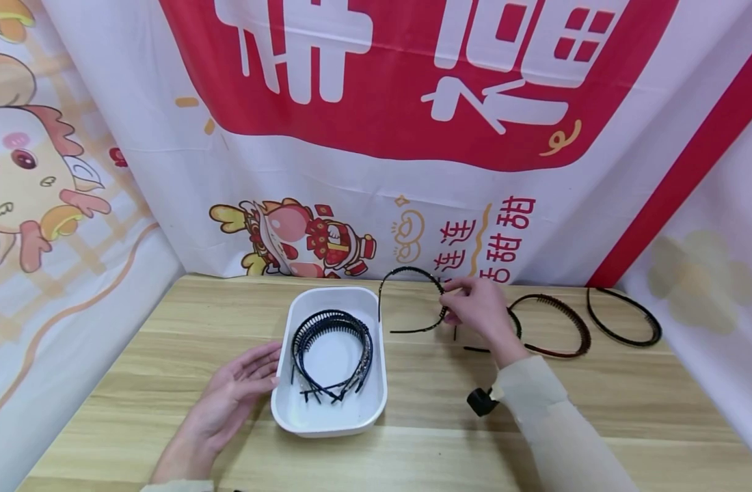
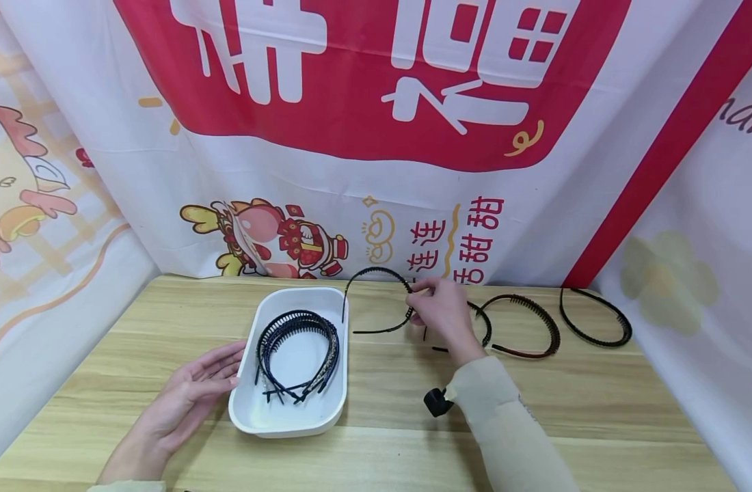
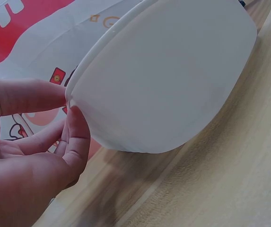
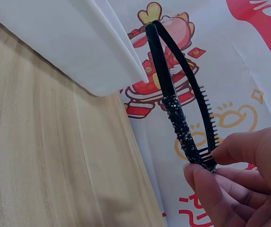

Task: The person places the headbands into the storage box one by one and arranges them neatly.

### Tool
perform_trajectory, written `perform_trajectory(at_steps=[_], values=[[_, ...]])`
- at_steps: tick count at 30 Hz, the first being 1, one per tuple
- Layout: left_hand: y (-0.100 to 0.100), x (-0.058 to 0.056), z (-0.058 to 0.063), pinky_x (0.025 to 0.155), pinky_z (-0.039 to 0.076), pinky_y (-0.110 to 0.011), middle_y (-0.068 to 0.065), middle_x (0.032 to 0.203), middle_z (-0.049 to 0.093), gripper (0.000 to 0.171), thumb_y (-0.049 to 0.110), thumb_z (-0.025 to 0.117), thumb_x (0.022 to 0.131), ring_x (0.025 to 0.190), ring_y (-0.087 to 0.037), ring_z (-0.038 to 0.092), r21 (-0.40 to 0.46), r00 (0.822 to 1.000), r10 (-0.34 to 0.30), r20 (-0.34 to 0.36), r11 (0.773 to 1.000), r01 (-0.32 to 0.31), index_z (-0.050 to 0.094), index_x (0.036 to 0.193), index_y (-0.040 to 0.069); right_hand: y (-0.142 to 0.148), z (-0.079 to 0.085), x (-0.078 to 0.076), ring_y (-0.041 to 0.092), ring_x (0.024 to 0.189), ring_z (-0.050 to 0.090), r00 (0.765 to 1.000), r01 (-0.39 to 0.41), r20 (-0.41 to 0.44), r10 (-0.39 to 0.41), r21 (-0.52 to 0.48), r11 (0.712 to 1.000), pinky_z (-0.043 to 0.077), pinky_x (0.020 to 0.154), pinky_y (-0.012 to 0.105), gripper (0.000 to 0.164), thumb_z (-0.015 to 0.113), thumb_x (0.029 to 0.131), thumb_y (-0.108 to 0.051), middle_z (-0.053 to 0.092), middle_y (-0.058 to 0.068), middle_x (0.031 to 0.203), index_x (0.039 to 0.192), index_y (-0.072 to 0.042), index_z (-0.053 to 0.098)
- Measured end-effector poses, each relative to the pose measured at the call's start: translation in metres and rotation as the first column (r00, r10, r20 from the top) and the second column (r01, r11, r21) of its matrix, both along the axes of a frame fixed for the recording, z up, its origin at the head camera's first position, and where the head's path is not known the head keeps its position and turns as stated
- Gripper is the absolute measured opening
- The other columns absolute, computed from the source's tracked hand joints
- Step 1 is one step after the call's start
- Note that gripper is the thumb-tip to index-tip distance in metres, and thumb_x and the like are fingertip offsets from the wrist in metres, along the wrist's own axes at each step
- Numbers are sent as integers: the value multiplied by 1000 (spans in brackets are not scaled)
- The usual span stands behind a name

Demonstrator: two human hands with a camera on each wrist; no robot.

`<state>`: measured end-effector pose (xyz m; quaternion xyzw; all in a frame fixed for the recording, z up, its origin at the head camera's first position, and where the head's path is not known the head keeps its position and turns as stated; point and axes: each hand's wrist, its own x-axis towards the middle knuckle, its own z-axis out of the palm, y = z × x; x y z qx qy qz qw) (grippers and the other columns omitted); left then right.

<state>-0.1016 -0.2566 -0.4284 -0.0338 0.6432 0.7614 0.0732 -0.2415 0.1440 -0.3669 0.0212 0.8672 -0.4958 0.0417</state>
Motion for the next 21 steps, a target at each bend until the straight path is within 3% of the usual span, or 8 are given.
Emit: perform_trajectory(at_steps=[3,13,21], values=[[0,0,-1,106,56,-22,3,133,69,74,-11,64,93,122,-12,66,6,1000,-5,-6,1000,5,34,160,-10,-4,4,-1,27,76,80,1000,-23,2,23,5,1000,69,80,46,33,72,94,-16,79,11,92,125,-6,76],[1,0,0,106,56,-22,4,133,69,75,-11,64,92,122,-12,65,4,1000,-3,1,1000,3,33,161,-10,-18,11,-2,16,68,77,996,-90,-28,89,-27,996,70,76,43,32,74,94,-12,80,14,97,125,-6,76],[2,0,1,106,57,-22,4,132,69,75,-13,63,92,121,-12,65,8,1000,6,8,1000,-6,33,161,-10,-35,22,-2,18,65,76,984,-150,-84,157,75,986,69,69,37,27,76,94,-12,79,12,91,120,-7,79]])
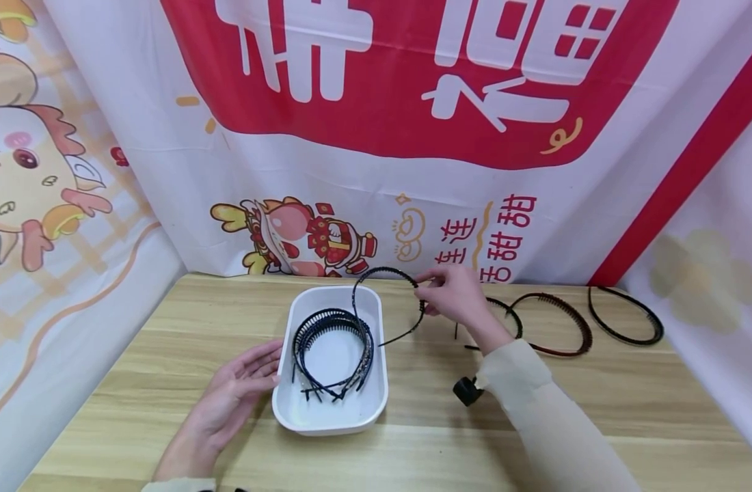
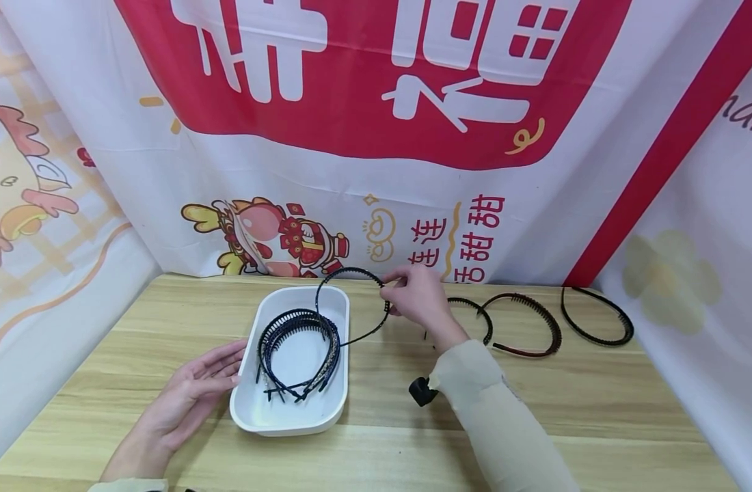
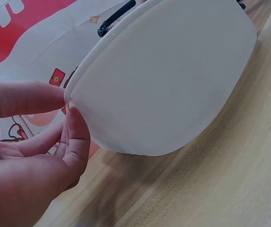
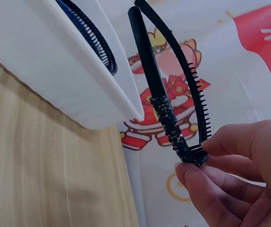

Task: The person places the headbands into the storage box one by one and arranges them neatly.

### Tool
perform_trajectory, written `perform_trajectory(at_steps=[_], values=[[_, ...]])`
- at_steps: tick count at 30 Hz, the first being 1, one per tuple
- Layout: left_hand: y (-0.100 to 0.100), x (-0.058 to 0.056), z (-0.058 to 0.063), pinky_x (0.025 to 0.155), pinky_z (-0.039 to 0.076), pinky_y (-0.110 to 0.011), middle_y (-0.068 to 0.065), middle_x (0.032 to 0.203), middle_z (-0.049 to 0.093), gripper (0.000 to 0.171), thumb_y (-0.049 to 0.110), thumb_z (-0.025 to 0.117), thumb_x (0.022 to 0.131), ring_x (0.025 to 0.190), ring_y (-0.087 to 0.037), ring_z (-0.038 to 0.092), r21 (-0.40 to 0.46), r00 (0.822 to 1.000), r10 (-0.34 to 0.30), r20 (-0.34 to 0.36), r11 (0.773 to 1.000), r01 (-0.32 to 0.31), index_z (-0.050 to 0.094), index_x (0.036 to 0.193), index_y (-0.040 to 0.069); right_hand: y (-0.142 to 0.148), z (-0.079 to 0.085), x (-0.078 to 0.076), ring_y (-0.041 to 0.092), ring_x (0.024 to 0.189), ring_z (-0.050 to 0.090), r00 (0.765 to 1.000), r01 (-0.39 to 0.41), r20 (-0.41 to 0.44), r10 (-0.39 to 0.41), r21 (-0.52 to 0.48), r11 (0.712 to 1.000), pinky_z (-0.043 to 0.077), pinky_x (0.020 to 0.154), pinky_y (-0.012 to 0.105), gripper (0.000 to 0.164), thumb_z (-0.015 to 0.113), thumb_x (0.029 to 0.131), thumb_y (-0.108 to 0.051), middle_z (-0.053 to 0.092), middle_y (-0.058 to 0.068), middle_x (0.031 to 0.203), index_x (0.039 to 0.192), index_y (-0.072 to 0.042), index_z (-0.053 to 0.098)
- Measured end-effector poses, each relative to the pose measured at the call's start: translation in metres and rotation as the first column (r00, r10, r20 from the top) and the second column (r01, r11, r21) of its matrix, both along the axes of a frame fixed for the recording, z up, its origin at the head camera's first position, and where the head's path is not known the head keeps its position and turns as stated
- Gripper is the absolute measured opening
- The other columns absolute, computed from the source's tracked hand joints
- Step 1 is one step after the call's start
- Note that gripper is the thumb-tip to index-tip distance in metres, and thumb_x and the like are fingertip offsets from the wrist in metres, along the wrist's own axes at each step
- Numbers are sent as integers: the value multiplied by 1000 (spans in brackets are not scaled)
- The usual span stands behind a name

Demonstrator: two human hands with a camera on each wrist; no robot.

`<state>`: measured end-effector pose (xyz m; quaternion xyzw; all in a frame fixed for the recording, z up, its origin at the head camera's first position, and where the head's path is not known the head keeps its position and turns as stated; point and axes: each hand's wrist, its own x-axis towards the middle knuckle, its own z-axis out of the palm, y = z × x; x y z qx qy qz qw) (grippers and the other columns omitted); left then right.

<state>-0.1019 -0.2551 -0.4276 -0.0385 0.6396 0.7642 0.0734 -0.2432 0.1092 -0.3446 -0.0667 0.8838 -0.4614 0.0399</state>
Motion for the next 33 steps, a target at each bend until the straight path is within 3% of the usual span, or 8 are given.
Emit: perform_trajectory(at_steps=[5,10,18,33], values=[[0,0,-1,106,57,-23,4,132,69,75,-13,63,92,121,-12,65,6,1000,0,-1,1000,0,35,160,-9,-12,7,1,24,69,78,999,-50,-15,51,46,998,67,65,33,27,76,93,-13,78,9,87,119,-9,80],[0,0,-2,105,57,-23,4,131,70,72,-13,63,92,120,-12,66,15,1000,0,-7,1000,0,38,159,-9,-22,7,1,18,64,76,995,-90,-34,92,58,994,65,62,30,25,75,91,-12,78,7,82,116,-11,82],[-1,0,-2,105,57,-23,3,131,70,73,-13,63,92,121,-13,66,15,1000,-1,-3,1000,1,36,160,-9,-37,3,2,20,65,76,989,-128,-58,135,109,986,61,60,28,24,76,91,-13,77,4,78,114,-13,83],[-1,1,-2,106,57,-24,2,133,68,75,-12,63,92,121,-14,65,21,1000,2,11,1000,-2,33,161,-9,-59,-5,-1,28,73,78,978,-206,18,206,114,972,59,60,28,23,82,92,-15,75,4,79,115,-13,81]])
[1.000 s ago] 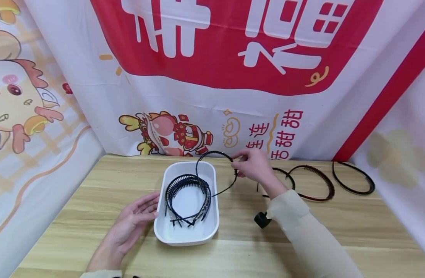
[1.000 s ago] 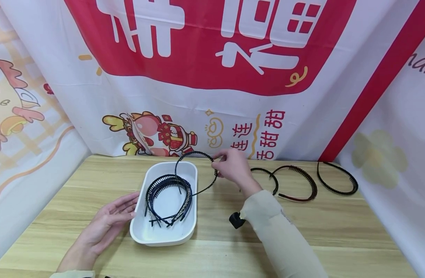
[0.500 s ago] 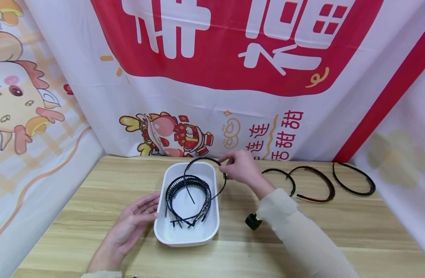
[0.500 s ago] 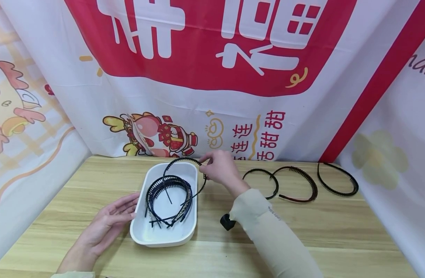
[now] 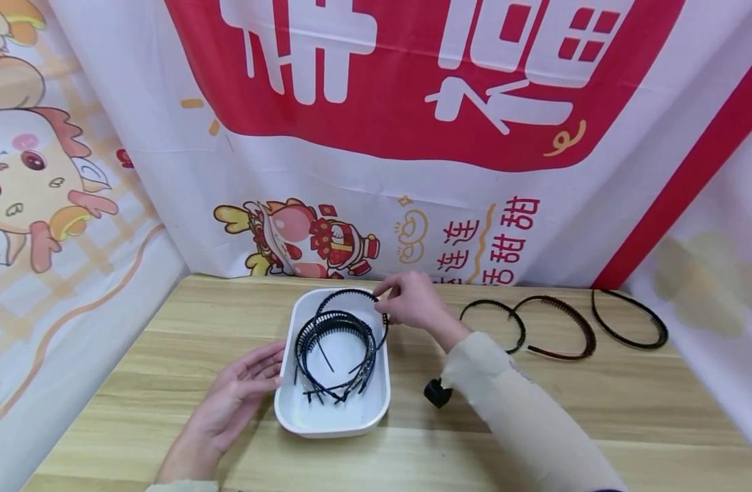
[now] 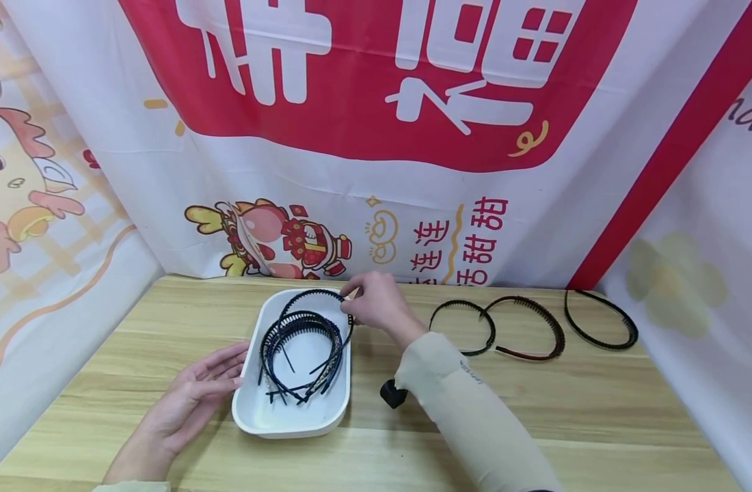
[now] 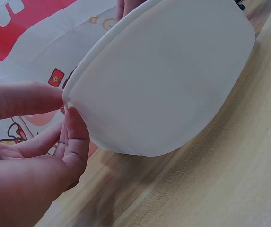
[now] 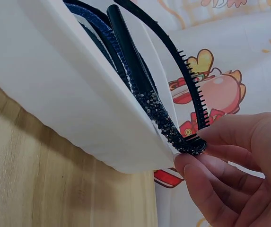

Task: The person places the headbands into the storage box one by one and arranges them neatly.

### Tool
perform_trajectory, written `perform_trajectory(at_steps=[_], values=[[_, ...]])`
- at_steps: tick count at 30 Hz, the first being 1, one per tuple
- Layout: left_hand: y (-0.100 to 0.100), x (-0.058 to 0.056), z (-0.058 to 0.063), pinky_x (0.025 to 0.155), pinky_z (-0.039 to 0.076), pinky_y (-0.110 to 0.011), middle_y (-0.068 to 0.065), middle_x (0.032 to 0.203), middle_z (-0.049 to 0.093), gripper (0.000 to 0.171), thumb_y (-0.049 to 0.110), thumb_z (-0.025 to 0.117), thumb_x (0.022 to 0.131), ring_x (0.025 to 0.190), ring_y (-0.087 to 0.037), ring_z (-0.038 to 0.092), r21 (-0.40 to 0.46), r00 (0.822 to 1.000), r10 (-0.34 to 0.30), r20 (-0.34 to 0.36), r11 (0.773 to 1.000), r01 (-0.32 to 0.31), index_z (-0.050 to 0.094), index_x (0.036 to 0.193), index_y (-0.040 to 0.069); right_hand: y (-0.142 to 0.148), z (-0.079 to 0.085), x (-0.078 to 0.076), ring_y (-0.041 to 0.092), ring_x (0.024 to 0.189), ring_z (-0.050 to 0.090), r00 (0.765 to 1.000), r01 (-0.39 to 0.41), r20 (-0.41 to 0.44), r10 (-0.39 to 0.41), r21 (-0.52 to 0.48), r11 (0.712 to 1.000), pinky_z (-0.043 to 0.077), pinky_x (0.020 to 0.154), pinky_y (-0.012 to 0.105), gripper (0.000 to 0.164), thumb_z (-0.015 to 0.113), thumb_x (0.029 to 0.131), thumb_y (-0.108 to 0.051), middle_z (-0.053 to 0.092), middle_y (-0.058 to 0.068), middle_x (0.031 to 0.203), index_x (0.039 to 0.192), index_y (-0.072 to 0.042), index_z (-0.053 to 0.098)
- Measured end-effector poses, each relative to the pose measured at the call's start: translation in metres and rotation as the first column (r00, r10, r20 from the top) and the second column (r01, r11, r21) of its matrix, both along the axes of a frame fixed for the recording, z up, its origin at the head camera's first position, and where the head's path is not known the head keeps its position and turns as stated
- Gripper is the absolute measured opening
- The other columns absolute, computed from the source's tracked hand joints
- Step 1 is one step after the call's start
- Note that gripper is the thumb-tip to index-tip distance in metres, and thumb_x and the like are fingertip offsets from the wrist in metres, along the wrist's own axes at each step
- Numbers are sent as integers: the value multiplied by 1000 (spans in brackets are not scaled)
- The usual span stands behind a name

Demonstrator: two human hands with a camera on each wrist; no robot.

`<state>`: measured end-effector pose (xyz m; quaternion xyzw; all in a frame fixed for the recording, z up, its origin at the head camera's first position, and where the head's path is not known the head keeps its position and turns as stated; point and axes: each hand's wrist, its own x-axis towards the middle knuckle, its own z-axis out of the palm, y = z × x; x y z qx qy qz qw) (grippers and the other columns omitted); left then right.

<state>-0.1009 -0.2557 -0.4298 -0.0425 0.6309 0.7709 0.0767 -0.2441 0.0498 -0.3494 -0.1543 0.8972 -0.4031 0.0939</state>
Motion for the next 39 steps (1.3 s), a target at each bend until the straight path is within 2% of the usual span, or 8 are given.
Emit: perform_trajectory(at_steps=[10,16,23,29,33,39], values=[[0,0,-1,106,57,-24,2,132,68,74,-13,62,92,122,-15,64,5,1000,6,-4,1000,-6,35,160,-9,-12,-2,-2,18,66,72,999,-34,31,35,-8,999,61,62,28,22,82,92,-13,75,6,82,114,-12,81],[1,1,-1,106,57,-24,1,131,68,73,-13,62,91,121,-14,65,10,1000,6,-7,1000,-6,37,159,-9,-21,-2,-1,16,62,70,998,-63,4,63,26,998,59,60,26,22,81,91,-11,74,5,79,114,-11,81],[1,1,0,106,57,-24,2,131,68,73,-13,63,91,121,-14,64,14,1000,9,-1,1000,-9,37,160,-9,-28,-5,-2,21,69,75,996,-92,-5,92,79,993,60,60,27,22,82,92,-13,75,2,81,114,-13,81],[1,2,-1,106,57,-24,1,130,68,72,-13,62,92,121,-14,64,16,1000,5,-10,1000,-5,37,159,-9,-33,-6,-1,14,67,71,994,-100,-38,106,140,985,60,63,28,23,83,91,-15,75,1,89,114,-15,82],[1,2,-1,106,57,-24,1,130,68,73,-13,62,91,121,-14,64,16,1000,5,-10,1000,-5,36,159,-9,-36,-7,-1,12,75,70,992,-89,-69,105,202,975,60,68,28,22,84,90,-17,77,1,98,112,-17,83],[1,1,0,106,57,-24,3,131,68,73,-13,62,91,120,-13,64,14,1000,6,-4,1000,-6,36,160,-9,-39,-9,1,16,91,69,987,-74,-118,108,264,962,59,80,32,22,86,88,-20,81,5,113,110,-20,84]])
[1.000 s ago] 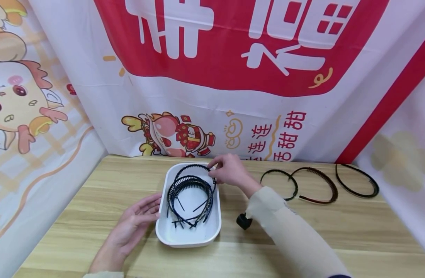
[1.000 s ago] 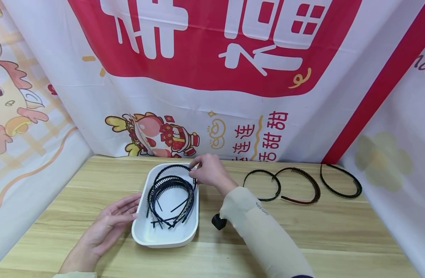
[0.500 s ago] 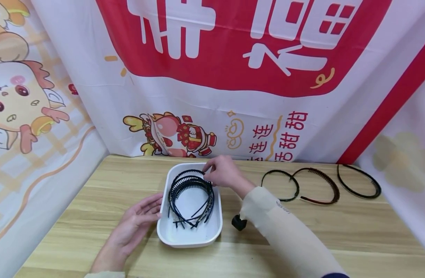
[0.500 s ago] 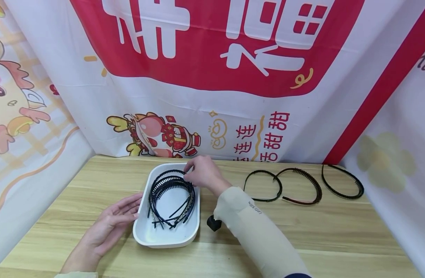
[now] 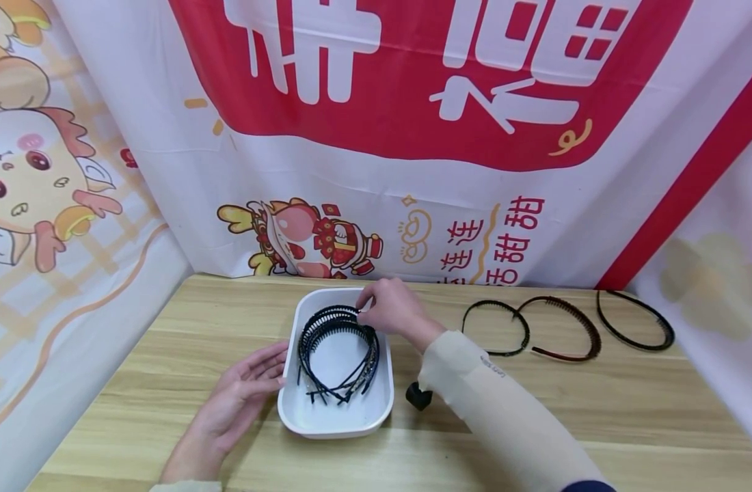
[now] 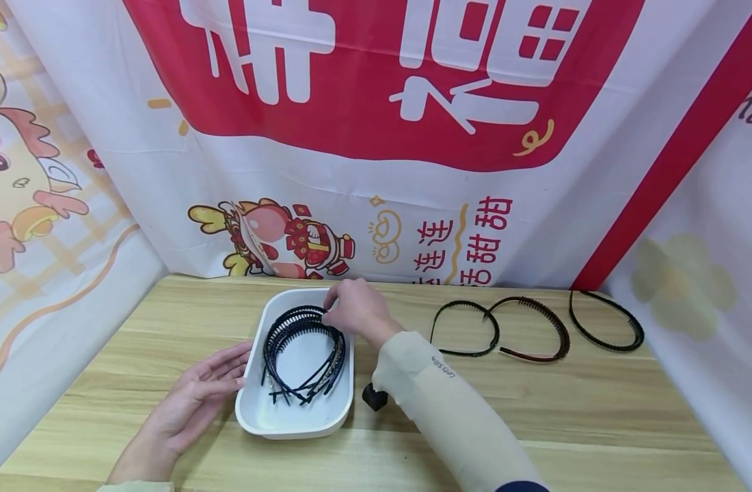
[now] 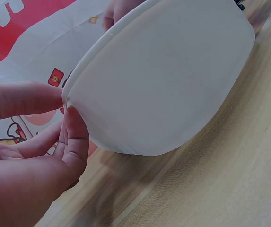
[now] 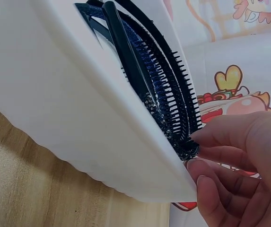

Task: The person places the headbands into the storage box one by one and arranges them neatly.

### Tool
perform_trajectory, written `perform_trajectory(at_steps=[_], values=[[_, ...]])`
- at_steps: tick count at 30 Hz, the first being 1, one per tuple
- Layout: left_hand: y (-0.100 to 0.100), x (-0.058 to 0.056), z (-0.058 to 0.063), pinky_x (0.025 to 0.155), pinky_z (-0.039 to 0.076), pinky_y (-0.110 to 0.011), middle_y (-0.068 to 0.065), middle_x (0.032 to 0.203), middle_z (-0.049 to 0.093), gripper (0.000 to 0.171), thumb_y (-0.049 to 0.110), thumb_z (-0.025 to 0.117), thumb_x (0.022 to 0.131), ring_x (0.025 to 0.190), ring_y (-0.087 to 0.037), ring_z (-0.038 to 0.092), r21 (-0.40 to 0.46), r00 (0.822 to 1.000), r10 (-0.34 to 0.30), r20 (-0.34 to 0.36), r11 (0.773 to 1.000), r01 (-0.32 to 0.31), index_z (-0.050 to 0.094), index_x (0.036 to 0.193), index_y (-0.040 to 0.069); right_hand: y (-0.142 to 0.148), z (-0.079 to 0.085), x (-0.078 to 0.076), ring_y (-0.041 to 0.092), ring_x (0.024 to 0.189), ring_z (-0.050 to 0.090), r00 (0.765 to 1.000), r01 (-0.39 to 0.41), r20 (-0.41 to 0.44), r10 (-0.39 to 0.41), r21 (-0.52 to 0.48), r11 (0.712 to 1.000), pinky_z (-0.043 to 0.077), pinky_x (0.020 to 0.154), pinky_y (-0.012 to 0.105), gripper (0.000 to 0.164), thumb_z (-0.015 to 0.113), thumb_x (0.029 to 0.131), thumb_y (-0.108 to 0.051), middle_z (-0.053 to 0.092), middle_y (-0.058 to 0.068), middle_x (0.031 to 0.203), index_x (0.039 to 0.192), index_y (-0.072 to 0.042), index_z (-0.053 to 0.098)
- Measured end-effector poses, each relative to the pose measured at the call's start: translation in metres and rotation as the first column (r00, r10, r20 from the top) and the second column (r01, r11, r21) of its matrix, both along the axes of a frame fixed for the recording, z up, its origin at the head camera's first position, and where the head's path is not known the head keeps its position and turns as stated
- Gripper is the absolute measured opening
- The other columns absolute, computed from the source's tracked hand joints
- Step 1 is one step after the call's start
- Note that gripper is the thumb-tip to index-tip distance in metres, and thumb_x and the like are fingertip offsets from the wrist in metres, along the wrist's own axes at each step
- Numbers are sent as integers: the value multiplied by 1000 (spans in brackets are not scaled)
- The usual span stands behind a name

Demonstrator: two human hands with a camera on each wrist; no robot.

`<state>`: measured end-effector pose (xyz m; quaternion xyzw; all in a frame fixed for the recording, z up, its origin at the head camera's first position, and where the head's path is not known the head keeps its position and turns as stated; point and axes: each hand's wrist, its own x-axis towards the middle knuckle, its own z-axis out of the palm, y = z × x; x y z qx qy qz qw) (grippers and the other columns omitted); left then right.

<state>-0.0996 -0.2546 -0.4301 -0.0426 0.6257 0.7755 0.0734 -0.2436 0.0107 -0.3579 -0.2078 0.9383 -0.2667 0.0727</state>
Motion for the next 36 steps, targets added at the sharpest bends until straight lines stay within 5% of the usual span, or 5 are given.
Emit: perform_trajectory(at_steps=[36], values=[[1,1,1,106,57,-24,3,131,68,73,-13,61,92,120,-14,64,5,1000,0,0,1000,0,35,160,-10,5,-5,5,15,88,69,998,58,33,-55,-93,994,61,79,30,22,85,92,-23,78,1,101,112,-14,81]])
